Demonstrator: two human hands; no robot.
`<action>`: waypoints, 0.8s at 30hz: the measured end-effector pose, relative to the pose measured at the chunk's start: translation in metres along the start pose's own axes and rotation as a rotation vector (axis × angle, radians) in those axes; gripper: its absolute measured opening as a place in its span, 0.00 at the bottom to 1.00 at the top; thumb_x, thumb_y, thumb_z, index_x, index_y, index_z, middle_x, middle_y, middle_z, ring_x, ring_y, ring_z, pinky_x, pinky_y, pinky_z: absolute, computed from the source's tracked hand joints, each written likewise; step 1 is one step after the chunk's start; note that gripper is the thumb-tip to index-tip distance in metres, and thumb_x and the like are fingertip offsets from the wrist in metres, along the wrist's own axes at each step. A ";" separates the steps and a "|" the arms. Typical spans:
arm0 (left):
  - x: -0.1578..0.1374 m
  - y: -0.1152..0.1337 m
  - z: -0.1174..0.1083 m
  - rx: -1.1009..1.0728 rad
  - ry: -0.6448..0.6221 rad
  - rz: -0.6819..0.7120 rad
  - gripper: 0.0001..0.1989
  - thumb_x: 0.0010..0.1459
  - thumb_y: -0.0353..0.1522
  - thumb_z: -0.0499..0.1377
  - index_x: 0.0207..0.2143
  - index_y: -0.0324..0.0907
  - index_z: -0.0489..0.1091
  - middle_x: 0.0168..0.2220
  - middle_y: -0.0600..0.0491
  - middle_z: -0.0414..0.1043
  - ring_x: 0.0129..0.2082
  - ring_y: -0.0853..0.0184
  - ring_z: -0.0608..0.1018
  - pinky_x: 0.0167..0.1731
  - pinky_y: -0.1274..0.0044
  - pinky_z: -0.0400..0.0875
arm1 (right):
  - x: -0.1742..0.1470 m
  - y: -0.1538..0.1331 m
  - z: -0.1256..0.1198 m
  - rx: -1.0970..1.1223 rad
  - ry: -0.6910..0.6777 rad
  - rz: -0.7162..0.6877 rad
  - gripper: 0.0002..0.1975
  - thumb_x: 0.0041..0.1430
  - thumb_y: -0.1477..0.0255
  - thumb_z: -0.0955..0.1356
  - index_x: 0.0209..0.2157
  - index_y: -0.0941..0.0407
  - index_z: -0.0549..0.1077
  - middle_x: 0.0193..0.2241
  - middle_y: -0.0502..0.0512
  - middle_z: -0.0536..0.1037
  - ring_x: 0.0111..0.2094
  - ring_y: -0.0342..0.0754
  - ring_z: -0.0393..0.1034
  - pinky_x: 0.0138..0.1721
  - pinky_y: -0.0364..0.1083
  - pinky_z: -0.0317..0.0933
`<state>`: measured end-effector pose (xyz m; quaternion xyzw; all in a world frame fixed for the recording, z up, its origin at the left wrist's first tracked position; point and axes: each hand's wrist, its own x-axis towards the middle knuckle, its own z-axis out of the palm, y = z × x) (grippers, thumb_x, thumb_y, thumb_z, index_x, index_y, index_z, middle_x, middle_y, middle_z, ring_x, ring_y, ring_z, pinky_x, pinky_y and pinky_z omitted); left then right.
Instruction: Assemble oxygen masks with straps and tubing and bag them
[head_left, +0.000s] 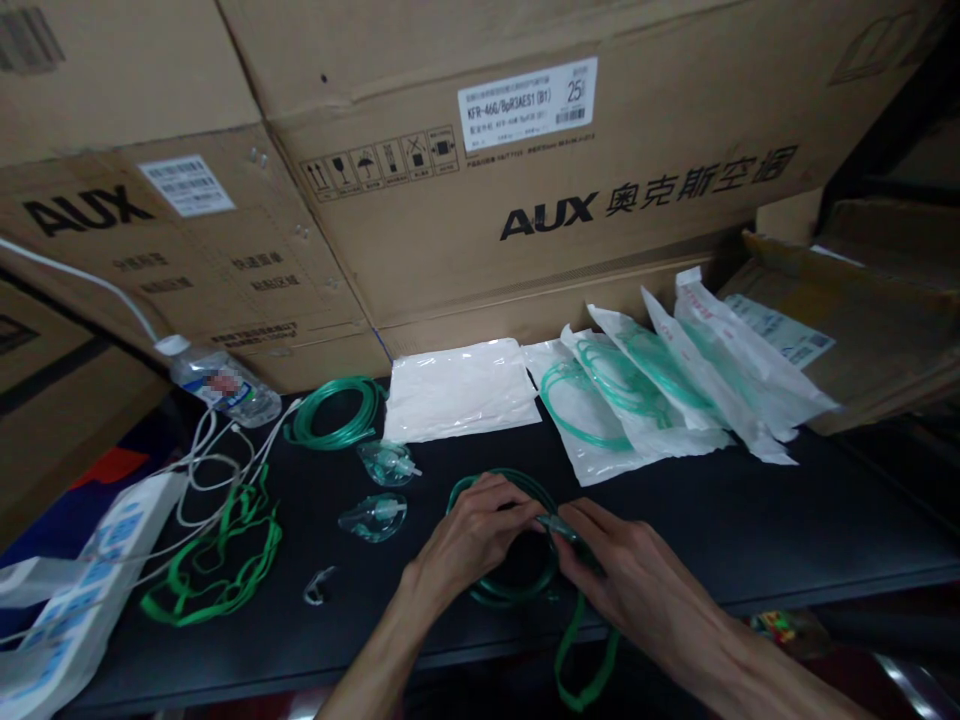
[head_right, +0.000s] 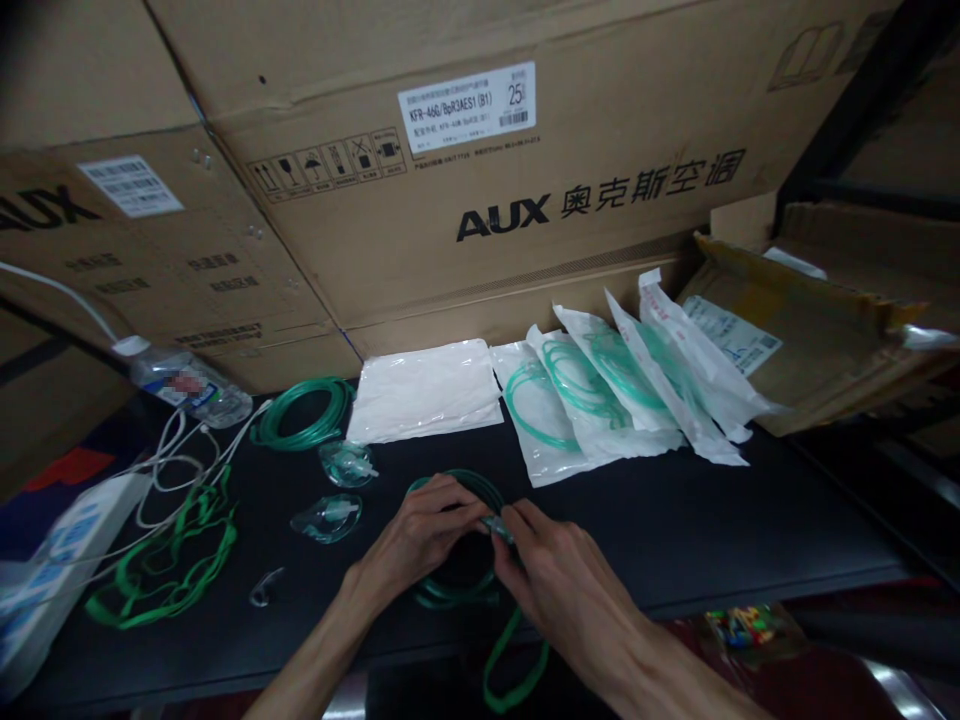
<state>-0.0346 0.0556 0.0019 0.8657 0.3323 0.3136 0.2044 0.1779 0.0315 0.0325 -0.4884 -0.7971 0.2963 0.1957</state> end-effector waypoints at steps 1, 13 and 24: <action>0.000 0.000 0.000 0.004 0.009 0.013 0.11 0.69 0.26 0.57 0.48 0.45 0.77 0.39 0.51 0.82 0.40 0.64 0.79 0.45 0.71 0.69 | 0.000 0.000 -0.001 0.021 -0.006 0.007 0.12 0.66 0.71 0.63 0.37 0.57 0.78 0.35 0.60 0.81 0.31 0.54 0.78 0.32 0.49 0.63; 0.005 0.008 0.000 0.201 0.031 -0.023 0.13 0.66 0.31 0.63 0.53 0.48 0.75 0.43 0.53 0.82 0.45 0.63 0.79 0.49 0.68 0.70 | 0.014 0.004 -0.014 0.837 -0.244 0.515 0.26 0.53 0.45 0.69 0.32 0.56 0.72 0.16 0.42 0.68 0.13 0.41 0.66 0.10 0.36 0.52; -0.010 0.009 -0.041 0.309 -0.154 -0.623 0.20 0.61 0.34 0.66 0.55 0.43 0.71 0.52 0.45 0.73 0.55 0.54 0.76 0.56 0.64 0.70 | 0.012 0.013 -0.012 0.823 -0.119 0.388 0.26 0.57 0.44 0.67 0.34 0.54 0.67 0.09 0.39 0.66 0.08 0.40 0.60 0.08 0.36 0.50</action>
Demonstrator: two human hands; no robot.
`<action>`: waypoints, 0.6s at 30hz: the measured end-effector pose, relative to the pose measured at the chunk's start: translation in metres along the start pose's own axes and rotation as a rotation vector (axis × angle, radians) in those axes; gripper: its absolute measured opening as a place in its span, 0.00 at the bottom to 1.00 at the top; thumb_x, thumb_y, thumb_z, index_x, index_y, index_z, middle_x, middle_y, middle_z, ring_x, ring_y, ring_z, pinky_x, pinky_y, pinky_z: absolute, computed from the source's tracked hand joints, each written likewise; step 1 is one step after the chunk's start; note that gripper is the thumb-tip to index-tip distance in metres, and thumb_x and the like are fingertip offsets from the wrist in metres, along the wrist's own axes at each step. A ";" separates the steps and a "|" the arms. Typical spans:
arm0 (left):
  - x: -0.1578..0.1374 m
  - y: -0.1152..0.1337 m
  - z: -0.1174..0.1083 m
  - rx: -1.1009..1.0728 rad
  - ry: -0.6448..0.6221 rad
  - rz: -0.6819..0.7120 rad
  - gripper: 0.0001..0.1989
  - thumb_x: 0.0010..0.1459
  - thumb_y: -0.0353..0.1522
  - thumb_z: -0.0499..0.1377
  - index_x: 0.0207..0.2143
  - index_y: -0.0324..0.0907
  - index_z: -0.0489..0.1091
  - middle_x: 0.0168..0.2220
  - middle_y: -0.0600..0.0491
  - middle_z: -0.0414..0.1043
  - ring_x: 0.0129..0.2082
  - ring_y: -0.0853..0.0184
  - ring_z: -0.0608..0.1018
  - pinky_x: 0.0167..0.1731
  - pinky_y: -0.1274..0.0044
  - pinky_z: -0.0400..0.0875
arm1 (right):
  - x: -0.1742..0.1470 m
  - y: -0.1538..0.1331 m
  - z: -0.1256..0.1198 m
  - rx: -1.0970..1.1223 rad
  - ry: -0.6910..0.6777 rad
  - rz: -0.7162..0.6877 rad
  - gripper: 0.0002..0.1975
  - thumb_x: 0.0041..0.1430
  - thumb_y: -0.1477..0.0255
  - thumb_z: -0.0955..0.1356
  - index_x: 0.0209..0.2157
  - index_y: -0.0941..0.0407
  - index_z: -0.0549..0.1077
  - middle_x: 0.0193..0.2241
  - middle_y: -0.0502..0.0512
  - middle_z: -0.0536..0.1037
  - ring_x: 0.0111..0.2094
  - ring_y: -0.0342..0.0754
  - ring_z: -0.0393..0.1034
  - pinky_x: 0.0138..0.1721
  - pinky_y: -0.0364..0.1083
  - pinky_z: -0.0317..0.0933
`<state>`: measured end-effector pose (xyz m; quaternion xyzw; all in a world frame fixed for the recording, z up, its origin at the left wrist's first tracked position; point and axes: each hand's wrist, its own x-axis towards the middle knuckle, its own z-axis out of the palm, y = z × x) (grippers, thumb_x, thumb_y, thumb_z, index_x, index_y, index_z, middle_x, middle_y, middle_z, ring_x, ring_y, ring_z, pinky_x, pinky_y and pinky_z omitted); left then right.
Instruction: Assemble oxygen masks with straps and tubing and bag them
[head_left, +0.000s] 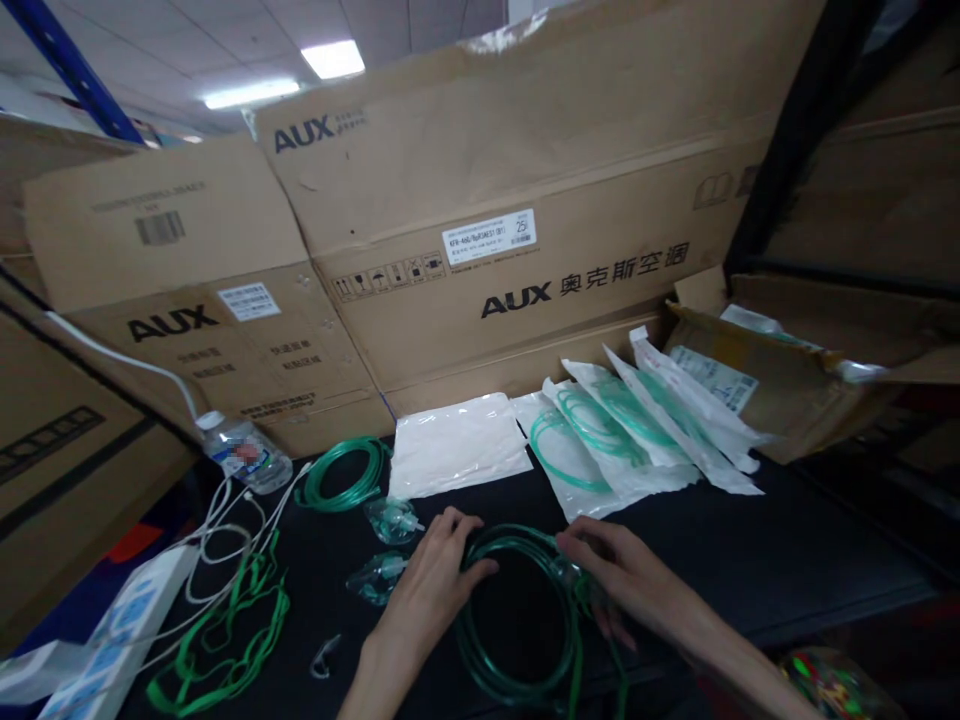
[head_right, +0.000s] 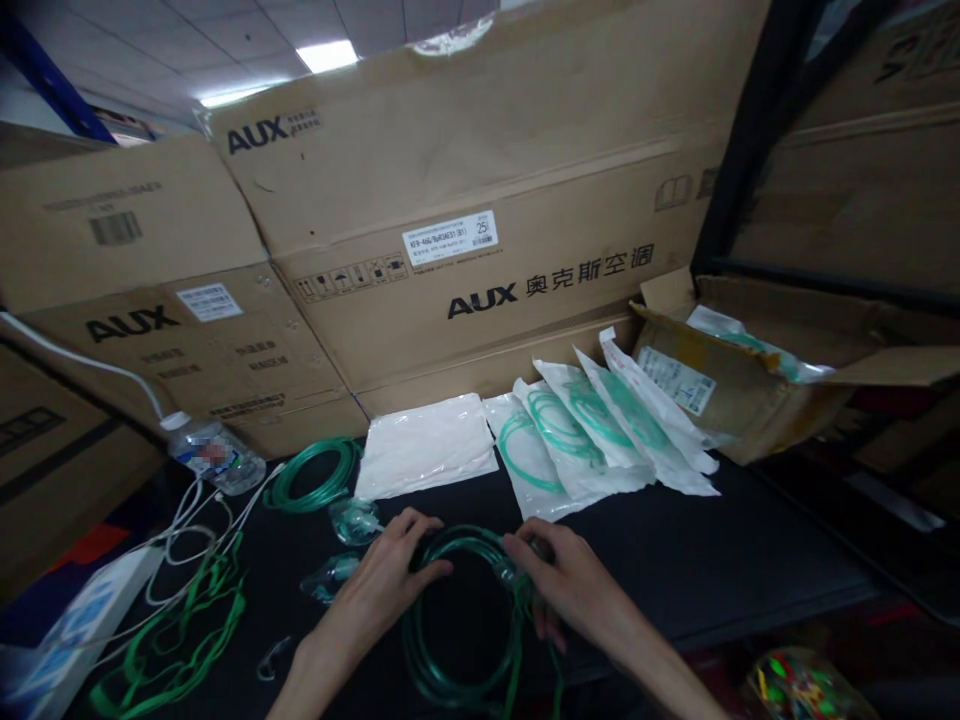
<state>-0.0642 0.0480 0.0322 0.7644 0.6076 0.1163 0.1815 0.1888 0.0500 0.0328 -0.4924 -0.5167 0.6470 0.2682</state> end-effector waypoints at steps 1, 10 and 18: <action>-0.001 0.000 0.001 0.006 -0.014 -0.020 0.14 0.62 0.33 0.64 0.51 0.44 0.73 0.49 0.46 0.74 0.54 0.55 0.76 0.55 0.65 0.70 | 0.000 0.000 0.000 0.009 0.003 0.001 0.26 0.56 0.43 0.66 0.34 0.54 0.66 0.09 0.39 0.66 0.09 0.41 0.62 0.09 0.37 0.51; 0.002 0.007 0.000 -0.004 -0.038 -0.123 0.07 0.53 0.27 0.60 0.36 0.42 0.73 0.34 0.51 0.75 0.41 0.57 0.78 0.45 0.68 0.68 | -0.017 0.029 0.004 0.015 0.052 0.073 0.22 0.60 0.46 0.60 0.39 0.51 0.62 0.13 0.38 0.65 0.12 0.43 0.65 0.10 0.38 0.53; 0.012 0.011 -0.026 -0.344 -0.219 -0.113 0.13 0.63 0.40 0.54 0.32 0.41 0.73 0.27 0.55 0.77 0.18 0.70 0.75 0.21 0.80 0.65 | -0.018 0.028 0.006 -0.190 0.143 -0.070 0.23 0.62 0.48 0.63 0.41 0.53 0.75 0.24 0.50 0.76 0.22 0.47 0.71 0.23 0.45 0.62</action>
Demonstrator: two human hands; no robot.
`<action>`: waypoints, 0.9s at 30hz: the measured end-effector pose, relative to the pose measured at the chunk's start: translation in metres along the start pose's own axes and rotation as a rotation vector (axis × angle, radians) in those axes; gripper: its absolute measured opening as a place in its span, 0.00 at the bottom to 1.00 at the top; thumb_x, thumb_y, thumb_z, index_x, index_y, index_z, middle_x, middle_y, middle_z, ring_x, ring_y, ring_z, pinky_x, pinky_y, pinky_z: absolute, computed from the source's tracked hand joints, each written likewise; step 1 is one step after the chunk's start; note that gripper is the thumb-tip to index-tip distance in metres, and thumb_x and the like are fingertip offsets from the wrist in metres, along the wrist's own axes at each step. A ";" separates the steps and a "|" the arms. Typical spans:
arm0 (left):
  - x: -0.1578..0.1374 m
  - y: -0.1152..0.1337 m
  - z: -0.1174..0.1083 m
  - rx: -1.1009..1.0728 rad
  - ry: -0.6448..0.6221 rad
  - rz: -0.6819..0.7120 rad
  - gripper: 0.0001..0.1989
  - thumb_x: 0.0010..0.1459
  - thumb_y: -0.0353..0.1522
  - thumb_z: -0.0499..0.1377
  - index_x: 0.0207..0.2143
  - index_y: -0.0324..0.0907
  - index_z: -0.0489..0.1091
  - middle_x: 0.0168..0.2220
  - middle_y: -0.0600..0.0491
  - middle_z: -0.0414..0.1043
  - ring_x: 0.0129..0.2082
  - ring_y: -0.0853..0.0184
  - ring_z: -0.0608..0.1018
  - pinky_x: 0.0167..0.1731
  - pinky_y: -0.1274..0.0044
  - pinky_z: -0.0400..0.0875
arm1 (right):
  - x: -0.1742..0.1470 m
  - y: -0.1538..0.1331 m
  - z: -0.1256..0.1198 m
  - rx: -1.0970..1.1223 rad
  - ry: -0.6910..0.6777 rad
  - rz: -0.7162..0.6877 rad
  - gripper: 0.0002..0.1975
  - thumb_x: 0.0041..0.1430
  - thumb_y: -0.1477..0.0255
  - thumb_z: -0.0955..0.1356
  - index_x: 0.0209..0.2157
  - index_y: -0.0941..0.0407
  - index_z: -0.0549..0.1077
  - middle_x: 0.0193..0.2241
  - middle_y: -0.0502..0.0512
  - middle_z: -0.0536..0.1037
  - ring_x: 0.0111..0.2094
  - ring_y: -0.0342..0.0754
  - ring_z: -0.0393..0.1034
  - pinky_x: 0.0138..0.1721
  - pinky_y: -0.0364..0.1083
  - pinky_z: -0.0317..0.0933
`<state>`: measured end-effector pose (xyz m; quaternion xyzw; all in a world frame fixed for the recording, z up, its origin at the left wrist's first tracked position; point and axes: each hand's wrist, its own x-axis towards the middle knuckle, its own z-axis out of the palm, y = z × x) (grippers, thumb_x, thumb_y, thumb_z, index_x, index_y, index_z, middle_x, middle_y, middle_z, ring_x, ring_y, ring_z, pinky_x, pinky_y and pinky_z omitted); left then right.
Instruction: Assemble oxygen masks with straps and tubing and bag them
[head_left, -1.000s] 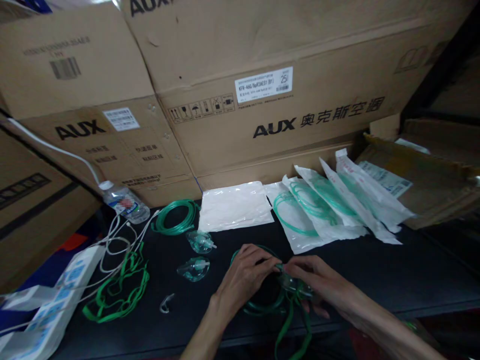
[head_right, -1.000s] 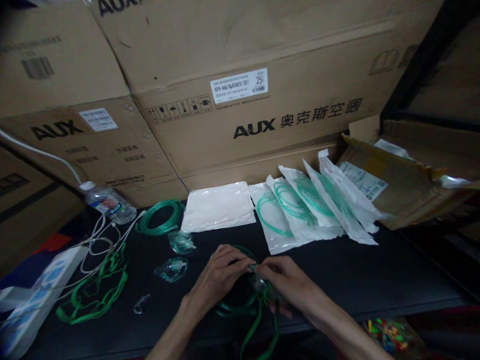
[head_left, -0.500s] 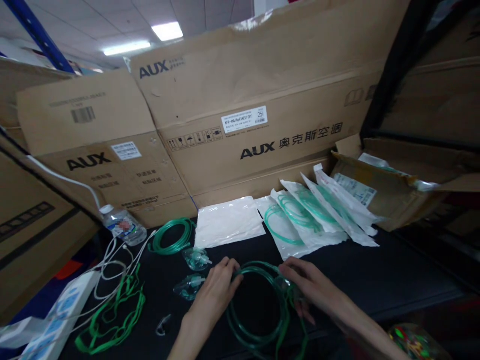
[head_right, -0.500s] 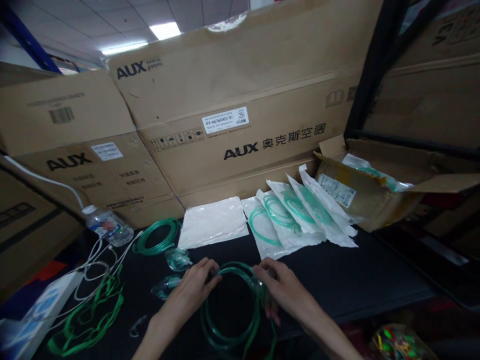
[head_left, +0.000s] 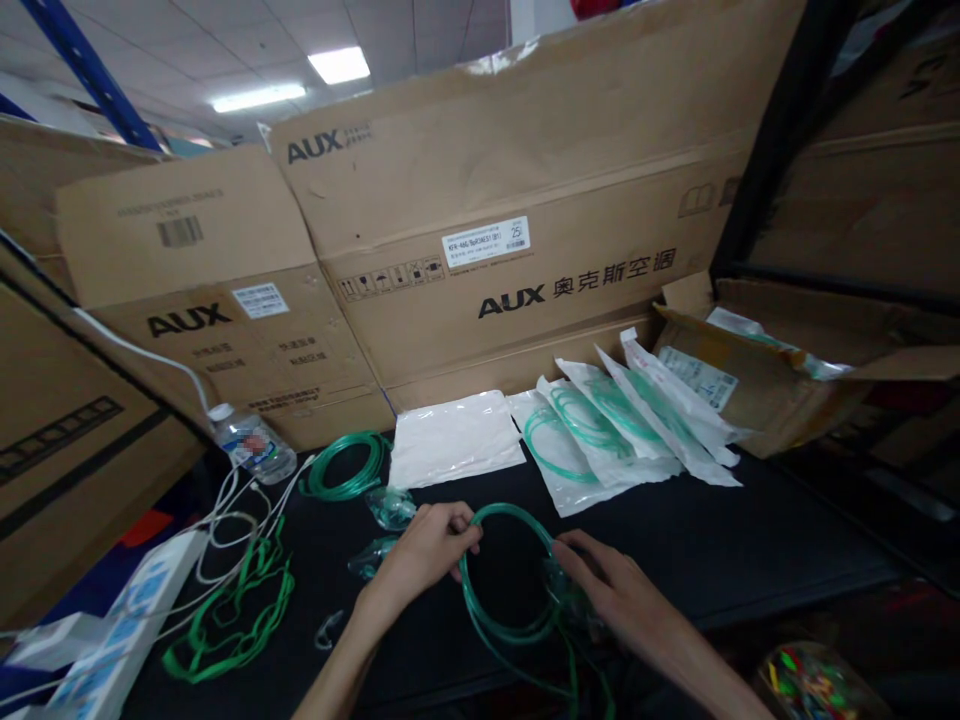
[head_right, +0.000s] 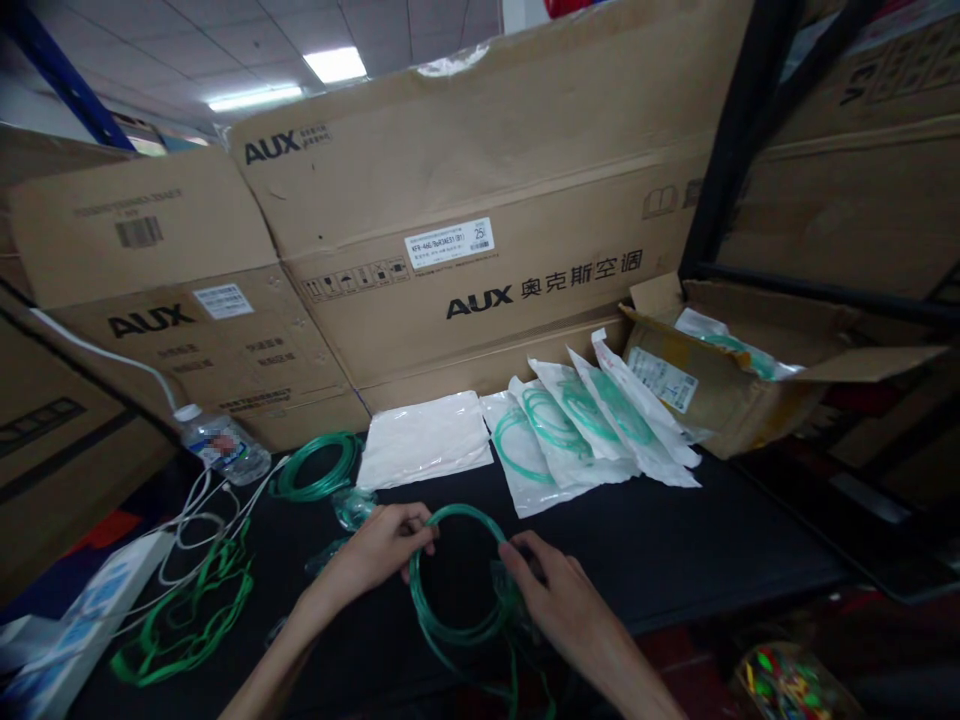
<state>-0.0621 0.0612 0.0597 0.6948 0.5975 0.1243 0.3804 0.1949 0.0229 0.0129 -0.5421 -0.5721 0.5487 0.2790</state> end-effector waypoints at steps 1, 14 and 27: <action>-0.001 0.004 -0.006 -0.046 -0.030 0.028 0.15 0.63 0.42 0.54 0.34 0.41 0.74 0.29 0.54 0.78 0.19 0.70 0.76 0.22 0.80 0.66 | 0.001 -0.004 -0.001 -0.022 -0.006 -0.023 0.24 0.61 0.47 0.65 0.42 0.53 0.76 0.25 0.51 0.77 0.24 0.49 0.72 0.25 0.45 0.63; 0.002 0.031 -0.056 -0.257 -0.108 0.225 0.17 0.62 0.45 0.61 0.36 0.40 0.81 0.27 0.56 0.72 0.27 0.69 0.67 0.27 0.80 0.59 | 0.034 -0.024 0.011 0.029 0.178 -0.171 0.17 0.60 0.54 0.69 0.40 0.51 0.66 0.20 0.40 0.60 0.23 0.45 0.57 0.27 0.44 0.50; 0.010 0.009 0.018 -0.607 0.303 0.001 0.24 0.53 0.54 0.64 0.31 0.41 0.76 0.23 0.58 0.66 0.25 0.68 0.66 0.25 0.79 0.57 | 0.037 -0.021 0.012 0.390 0.184 -0.098 0.25 0.62 0.46 0.65 0.30 0.55 0.74 0.26 0.49 0.71 0.28 0.45 0.65 0.29 0.43 0.58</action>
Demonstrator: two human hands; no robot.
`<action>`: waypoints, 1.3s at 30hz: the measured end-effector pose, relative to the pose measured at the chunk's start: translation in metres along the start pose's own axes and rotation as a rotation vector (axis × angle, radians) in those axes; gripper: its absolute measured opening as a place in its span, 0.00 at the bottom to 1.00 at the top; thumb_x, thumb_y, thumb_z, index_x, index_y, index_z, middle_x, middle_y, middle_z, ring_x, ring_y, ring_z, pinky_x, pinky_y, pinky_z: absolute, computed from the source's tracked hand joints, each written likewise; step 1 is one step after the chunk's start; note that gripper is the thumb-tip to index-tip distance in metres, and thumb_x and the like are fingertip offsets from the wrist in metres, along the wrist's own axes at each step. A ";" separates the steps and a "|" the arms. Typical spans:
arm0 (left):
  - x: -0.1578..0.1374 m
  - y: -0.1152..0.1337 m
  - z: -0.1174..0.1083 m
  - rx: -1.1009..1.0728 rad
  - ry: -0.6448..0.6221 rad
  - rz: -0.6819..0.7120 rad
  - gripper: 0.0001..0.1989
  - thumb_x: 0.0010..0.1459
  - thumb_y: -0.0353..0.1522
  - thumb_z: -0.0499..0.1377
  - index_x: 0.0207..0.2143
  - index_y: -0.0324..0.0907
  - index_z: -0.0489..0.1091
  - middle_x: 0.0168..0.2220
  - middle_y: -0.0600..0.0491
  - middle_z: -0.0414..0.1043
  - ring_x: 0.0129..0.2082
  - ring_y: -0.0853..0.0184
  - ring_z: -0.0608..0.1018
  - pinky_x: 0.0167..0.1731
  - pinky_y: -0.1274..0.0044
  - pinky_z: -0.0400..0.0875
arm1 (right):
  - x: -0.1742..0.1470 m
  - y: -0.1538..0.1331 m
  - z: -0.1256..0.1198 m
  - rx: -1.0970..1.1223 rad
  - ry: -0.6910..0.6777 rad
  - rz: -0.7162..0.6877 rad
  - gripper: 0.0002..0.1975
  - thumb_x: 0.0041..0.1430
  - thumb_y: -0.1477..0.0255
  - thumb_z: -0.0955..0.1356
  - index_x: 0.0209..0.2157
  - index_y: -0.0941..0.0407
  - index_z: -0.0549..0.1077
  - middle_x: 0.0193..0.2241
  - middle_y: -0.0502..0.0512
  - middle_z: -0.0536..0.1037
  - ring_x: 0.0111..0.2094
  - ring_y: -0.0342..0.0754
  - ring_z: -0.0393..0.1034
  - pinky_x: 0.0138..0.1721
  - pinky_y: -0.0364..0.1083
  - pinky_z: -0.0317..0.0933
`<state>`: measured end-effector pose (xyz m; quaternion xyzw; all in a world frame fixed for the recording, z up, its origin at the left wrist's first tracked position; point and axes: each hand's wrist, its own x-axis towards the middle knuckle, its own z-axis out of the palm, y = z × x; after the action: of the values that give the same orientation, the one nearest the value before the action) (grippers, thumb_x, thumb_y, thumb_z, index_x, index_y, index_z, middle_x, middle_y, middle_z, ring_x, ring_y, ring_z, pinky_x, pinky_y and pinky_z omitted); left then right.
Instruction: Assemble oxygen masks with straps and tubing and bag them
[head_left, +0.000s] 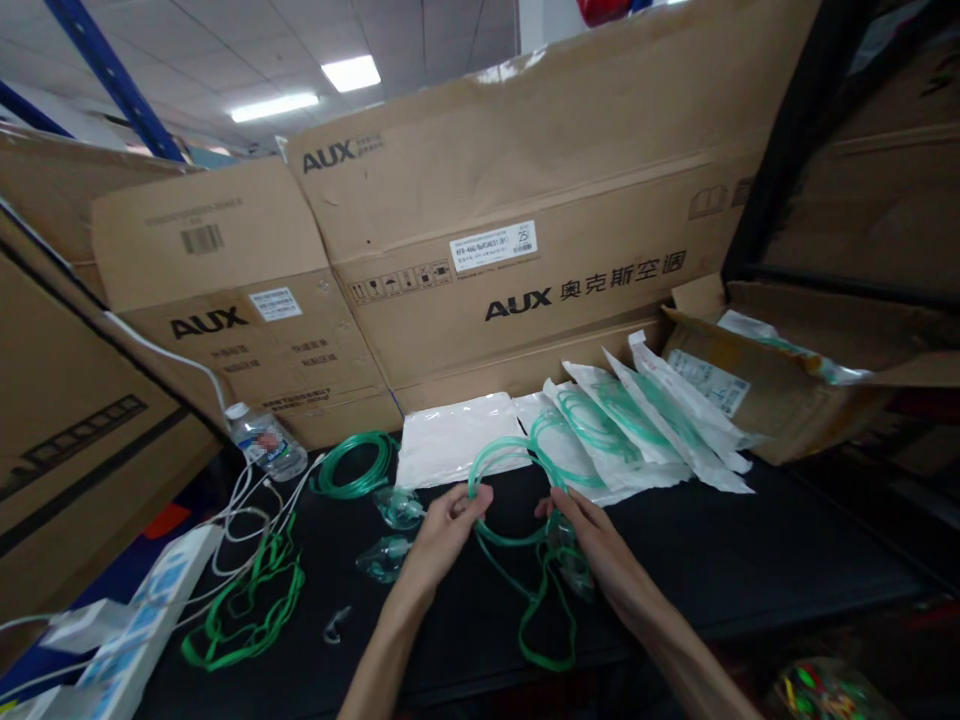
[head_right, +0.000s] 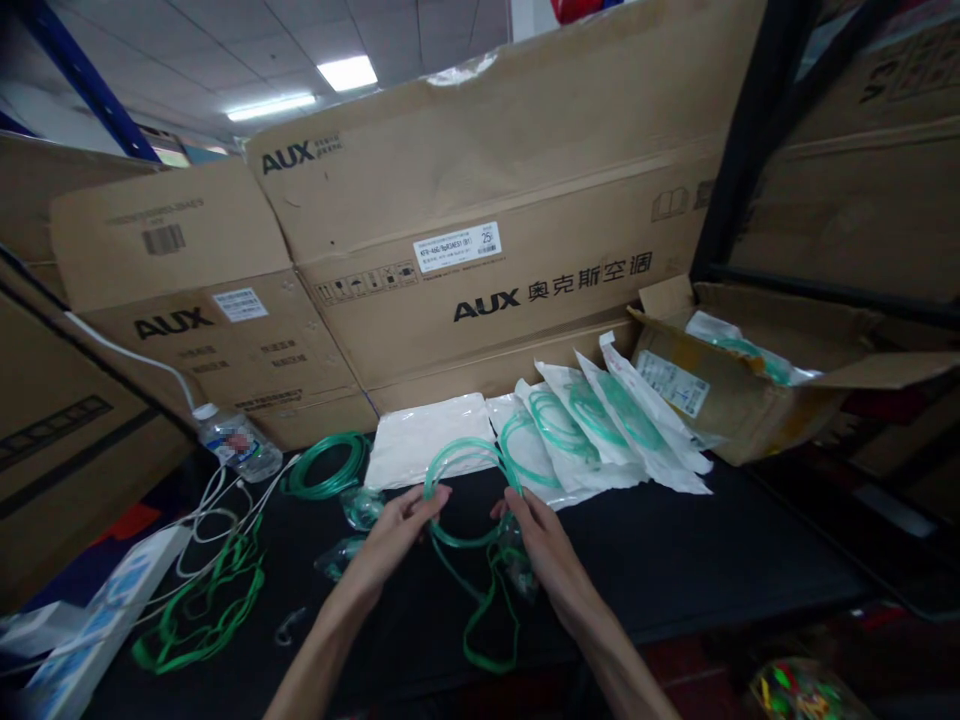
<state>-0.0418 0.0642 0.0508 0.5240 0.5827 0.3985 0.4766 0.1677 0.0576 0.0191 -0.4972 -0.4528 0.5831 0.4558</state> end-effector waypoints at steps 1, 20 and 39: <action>-0.006 -0.008 0.006 -0.038 0.017 -0.033 0.25 0.51 0.54 0.65 0.33 0.40 0.77 0.24 0.58 0.67 0.25 0.69 0.66 0.24 0.79 0.57 | -0.001 0.001 -0.001 0.020 0.018 0.013 0.25 0.63 0.47 0.65 0.30 0.55 0.75 0.26 0.49 0.72 0.27 0.45 0.65 0.29 0.43 0.59; -0.027 -0.023 0.033 -0.632 0.295 -0.131 0.22 0.44 0.46 0.75 0.29 0.40 0.74 0.28 0.59 0.68 0.28 0.75 0.72 0.33 0.84 0.71 | -0.008 0.002 0.018 0.280 -0.013 0.192 0.23 0.44 0.54 0.79 0.27 0.53 0.68 0.26 0.54 0.81 0.32 0.53 0.79 0.36 0.48 0.70; -0.017 -0.023 0.023 -0.016 0.126 0.038 0.24 0.57 0.54 0.62 0.32 0.41 0.76 0.31 0.49 0.78 0.34 0.60 0.79 0.37 0.72 0.76 | -0.008 0.021 0.004 0.299 -0.115 0.277 0.27 0.56 0.44 0.69 0.40 0.54 0.68 0.14 0.50 0.78 0.16 0.45 0.68 0.20 0.40 0.55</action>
<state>-0.0246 0.0431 0.0262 0.5049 0.5982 0.4445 0.4355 0.1622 0.0461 -0.0003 -0.4475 -0.3136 0.7284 0.4134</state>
